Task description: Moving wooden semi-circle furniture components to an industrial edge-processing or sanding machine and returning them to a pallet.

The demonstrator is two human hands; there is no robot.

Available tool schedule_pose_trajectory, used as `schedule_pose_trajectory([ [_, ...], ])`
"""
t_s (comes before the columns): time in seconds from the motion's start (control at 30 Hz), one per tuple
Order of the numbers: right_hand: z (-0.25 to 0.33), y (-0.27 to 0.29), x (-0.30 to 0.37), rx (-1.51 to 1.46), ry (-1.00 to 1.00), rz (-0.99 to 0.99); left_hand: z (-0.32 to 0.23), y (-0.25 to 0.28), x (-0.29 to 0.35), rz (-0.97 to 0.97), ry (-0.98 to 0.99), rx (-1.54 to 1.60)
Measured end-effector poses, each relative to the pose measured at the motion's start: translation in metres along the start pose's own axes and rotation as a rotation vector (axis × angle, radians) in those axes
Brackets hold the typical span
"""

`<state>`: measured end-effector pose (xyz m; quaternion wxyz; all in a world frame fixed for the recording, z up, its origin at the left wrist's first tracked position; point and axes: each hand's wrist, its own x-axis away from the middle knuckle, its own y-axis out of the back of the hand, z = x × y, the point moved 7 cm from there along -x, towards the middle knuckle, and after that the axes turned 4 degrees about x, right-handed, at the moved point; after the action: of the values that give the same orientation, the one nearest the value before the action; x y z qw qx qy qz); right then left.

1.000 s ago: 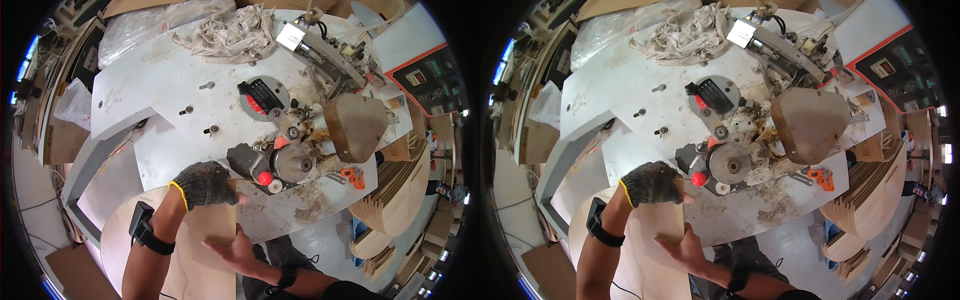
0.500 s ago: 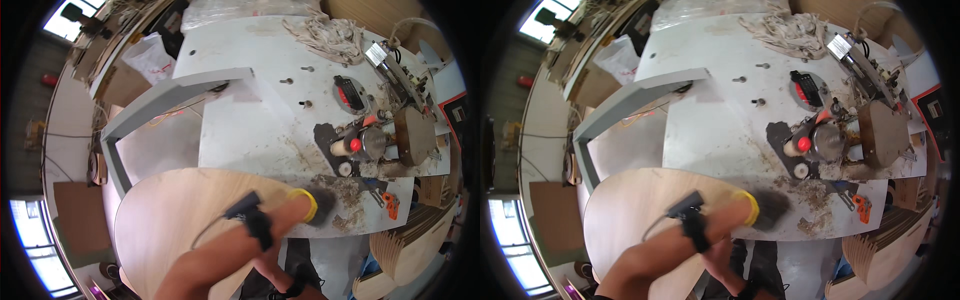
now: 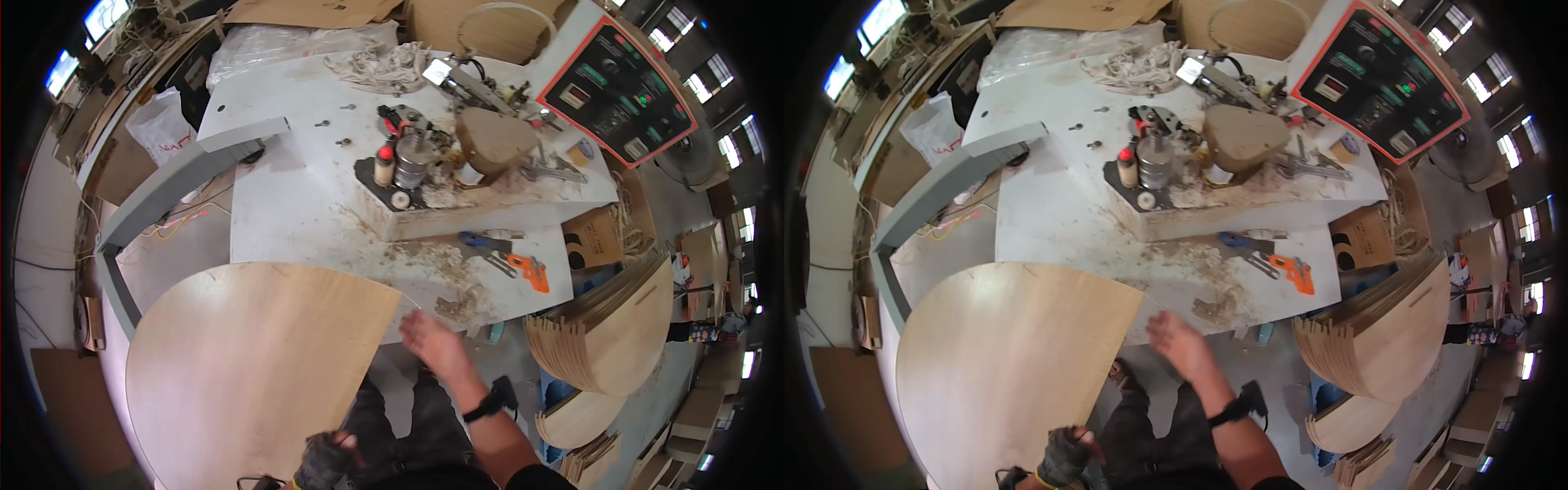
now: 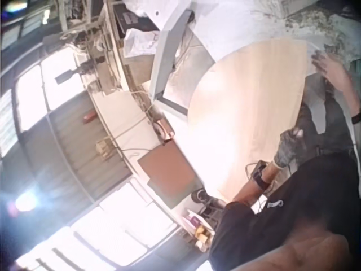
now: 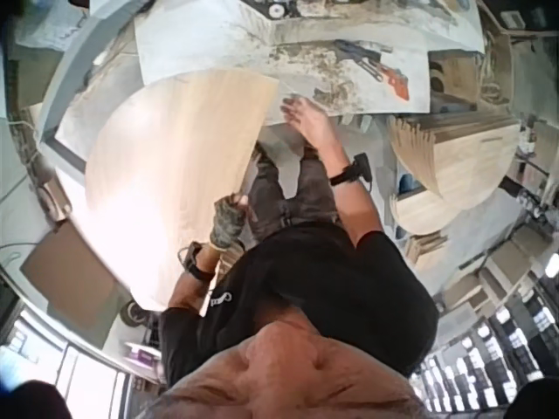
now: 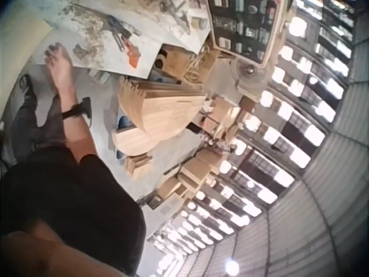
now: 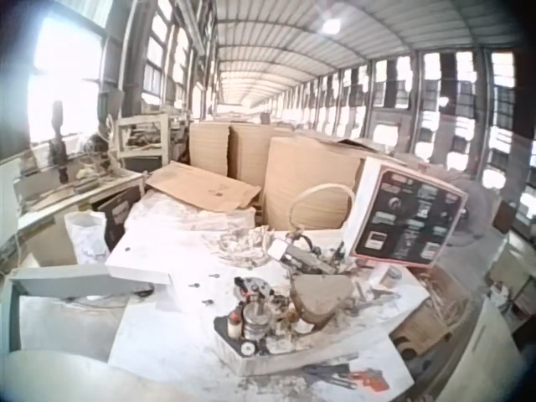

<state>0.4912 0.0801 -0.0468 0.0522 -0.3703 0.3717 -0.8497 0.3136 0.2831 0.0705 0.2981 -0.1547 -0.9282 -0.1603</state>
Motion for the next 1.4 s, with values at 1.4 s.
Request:
schedule_pose_trajectory([
  [1.4,-0.023,-0.245,0.011,1.892,1.429,0.342,0.193,-0.225,0.183,-1.558,-0.191,1.338],
])
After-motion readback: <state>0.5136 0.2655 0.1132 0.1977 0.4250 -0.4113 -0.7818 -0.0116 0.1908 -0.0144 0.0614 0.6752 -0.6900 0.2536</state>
